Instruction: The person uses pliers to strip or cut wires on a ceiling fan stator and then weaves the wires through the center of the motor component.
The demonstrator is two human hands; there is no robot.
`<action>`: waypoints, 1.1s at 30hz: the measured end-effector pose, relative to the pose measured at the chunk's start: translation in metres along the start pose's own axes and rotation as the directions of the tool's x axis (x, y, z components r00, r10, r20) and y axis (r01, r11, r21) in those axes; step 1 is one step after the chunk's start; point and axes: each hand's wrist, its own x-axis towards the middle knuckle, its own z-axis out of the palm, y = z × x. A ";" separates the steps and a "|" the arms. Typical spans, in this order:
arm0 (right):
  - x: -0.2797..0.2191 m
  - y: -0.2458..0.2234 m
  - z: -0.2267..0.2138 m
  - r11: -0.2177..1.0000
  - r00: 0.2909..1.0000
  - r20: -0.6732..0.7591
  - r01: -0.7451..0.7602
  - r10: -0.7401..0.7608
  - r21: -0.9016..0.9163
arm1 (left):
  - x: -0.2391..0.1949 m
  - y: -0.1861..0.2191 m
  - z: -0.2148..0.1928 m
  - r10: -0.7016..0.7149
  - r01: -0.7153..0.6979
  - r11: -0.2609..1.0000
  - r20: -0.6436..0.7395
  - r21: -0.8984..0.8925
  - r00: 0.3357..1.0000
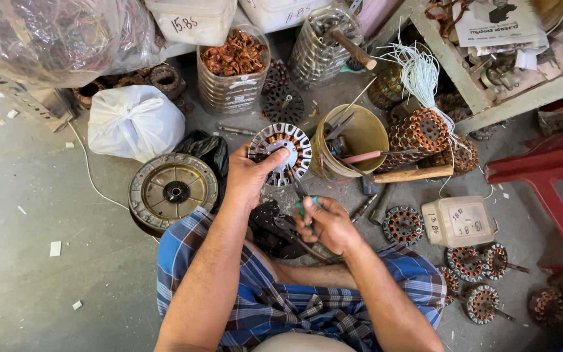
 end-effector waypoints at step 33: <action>0.156 -0.102 0.013 0.042 0.657 0.067 0.148 -0.751 -0.988 | 0.021 0.014 -0.016 -0.112 -0.039 0.922 -0.361 -0.386 0.926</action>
